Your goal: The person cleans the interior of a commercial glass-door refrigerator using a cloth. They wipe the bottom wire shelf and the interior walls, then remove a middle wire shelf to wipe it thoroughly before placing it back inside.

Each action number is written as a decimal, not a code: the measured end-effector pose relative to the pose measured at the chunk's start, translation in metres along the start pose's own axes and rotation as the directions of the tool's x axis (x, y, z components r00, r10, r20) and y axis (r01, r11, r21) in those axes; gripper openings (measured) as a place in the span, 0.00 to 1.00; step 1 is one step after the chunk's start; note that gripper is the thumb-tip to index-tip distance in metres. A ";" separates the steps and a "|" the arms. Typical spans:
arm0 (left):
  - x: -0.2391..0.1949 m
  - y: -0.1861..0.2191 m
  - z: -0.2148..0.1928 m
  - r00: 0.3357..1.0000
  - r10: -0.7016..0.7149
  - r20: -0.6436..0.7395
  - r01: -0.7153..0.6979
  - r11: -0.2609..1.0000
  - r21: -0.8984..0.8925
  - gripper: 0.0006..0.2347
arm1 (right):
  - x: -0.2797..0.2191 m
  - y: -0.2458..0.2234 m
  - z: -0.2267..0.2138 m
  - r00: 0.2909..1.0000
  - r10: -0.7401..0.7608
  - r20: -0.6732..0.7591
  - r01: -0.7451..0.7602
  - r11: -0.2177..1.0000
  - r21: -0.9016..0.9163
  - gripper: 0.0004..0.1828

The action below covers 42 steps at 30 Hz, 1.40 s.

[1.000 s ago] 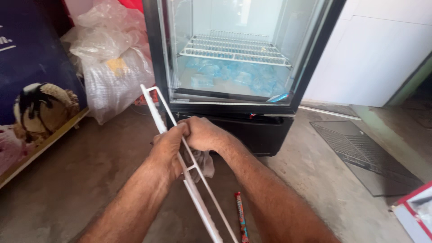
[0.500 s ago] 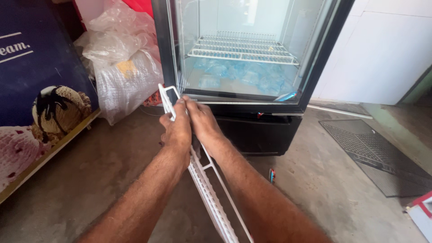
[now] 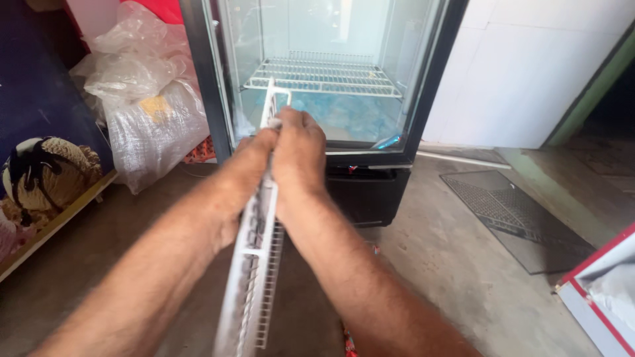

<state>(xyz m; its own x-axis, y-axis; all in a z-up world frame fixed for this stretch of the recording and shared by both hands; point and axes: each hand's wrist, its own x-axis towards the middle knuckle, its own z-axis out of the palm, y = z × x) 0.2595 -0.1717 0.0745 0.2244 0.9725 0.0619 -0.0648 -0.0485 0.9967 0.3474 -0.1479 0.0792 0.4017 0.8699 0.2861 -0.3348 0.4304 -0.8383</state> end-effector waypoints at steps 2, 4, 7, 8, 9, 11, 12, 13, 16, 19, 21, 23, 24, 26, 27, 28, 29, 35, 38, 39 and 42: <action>0.002 0.007 0.006 0.999 0.007 0.037 -0.009 0.998 0.064 0.29 | -0.009 -0.005 0.004 0.990 -0.118 -0.081 0.106 0.984 -0.140 0.18; 0.002 0.018 0.013 0.998 0.026 0.063 -0.033 0.994 0.104 0.29 | -0.014 -0.016 0.005 0.984 -0.112 -0.141 0.079 0.973 -0.215 0.18; 0.003 0.034 0.028 0.991 0.059 0.120 -0.076 0.987 0.139 0.28 | -0.016 -0.037 -0.007 0.954 -0.238 -0.185 0.160 0.920 -0.357 0.17; 0.005 0.039 0.035 0.988 0.071 0.136 -0.091 0.985 0.150 0.28 | -0.014 -0.044 -0.013 0.935 -0.301 -0.188 0.203 0.889 -0.410 0.17; 0.007 0.042 0.044 0.983 0.083 0.164 -0.109 0.981 0.161 0.28 | -0.011 -0.050 -0.022 0.919 -0.345 -0.190 0.229 0.861 -0.453 0.17; 0.015 0.045 0.068 0.966 0.108 0.235 -0.150 0.974 0.169 0.28 | -0.003 -0.063 -0.045 0.883 -0.428 -0.193 0.269 0.797 -0.541 0.17; 0.020 0.044 0.082 0.955 0.122 0.272 -0.171 0.972 0.162 0.28 | 0.002 -0.069 -0.059 0.873 -0.453 -0.180 0.287 0.777 -0.560 0.17; 0.027 0.044 0.098 0.936 0.139 0.324 -0.196 0.969 0.152 0.28 | 0.009 -0.077 -0.073 0.860 -0.481 -0.172 0.306 0.755 -0.580 0.17; 0.049 0.038 0.155 0.922 0.096 0.374 -0.190 0.956 0.223 0.29 | 0.032 -0.096 -0.120 0.843 -0.499 -0.200 0.286 0.732 -0.619 0.16; 0.069 0.028 0.205 0.854 0.110 0.509 -0.200 0.972 0.125 0.28 | 0.051 -0.113 -0.166 0.837 -0.497 -0.228 0.227 0.696 -0.681 0.16; 0.075 0.013 0.247 0.864 0.072 0.499 -0.170 0.973 0.153 0.27 | 0.057 -0.124 -0.205 0.837 -0.485 -0.252 0.176 0.676 -0.716 0.16; 0.075 -0.012 0.281 0.848 0.107 0.519 -0.190 0.976 0.109 0.26 | 0.050 -0.125 -0.244 0.837 -0.462 -0.293 0.108 0.664 -0.740 0.17; 0.079 -0.024 0.298 0.826 0.155 0.541 -0.215 0.975 0.050 0.25 | 0.050 -0.126 -0.263 0.824 -0.489 -0.286 0.110 0.634 -0.766 0.17; 0.083 -0.051 0.332 0.806 0.239 0.541 -0.312 0.949 0.046 0.24 | 0.049 -0.127 -0.302 0.804 -0.532 -0.266 0.111 0.573 -0.812 0.18; 0.082 -0.063 0.348 0.803 0.284 0.523 -0.389 0.916 0.100 0.24 | 0.046 -0.128 -0.320 0.794 -0.550 -0.259 0.109 0.549 -0.829 0.17; 0.080 -0.074 0.362 0.796 0.331 0.507 -0.461 0.874 0.153 0.24 | 0.041 -0.129 -0.337 0.785 -0.566 -0.251 0.107 0.524 -0.845 0.17; 0.075 -0.085 0.374 0.750 0.403 0.525 -0.510 0.857 0.070 0.24 | 0.038 -0.130 -0.353 0.776 -0.584 -0.239 0.107 0.496 -0.862 0.17; 0.041 -0.108 0.407 0.759 0.238 0.606 -0.349 0.935 0.069 0.22 | 0.027 -0.132 -0.418 0.849 -0.412 -0.331 -0.031 0.587 -0.809 0.22; 0.031 -0.108 0.418 0.795 0.159 0.585 -0.304 0.940 0.158 0.22 | 0.036 -0.128 -0.438 0.771 -0.517 -0.372 -0.003 0.582 -0.813 0.25; 0.032 -0.106 0.421 0.804 0.043 0.593 -0.231 0.942 0.245 0.22 | 0.042 -0.127 -0.443 0.712 -0.531 -0.460 0.033 0.679 -0.733 0.22; 0.039 -0.103 0.429 0.774 0.244 0.583 -0.414 0.893 0.176 0.22 | 0.062 -0.126 -0.465 0.559 -0.474 -0.680 0.191 0.872 -0.451 0.17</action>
<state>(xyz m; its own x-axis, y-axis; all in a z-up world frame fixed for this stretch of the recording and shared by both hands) 0.6918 -0.2260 -0.0030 0.7253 0.6085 0.3220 0.0201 -0.4862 0.8736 0.8106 -0.2607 -0.0133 0.9630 0.1184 0.2419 0.1693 0.4324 -0.8856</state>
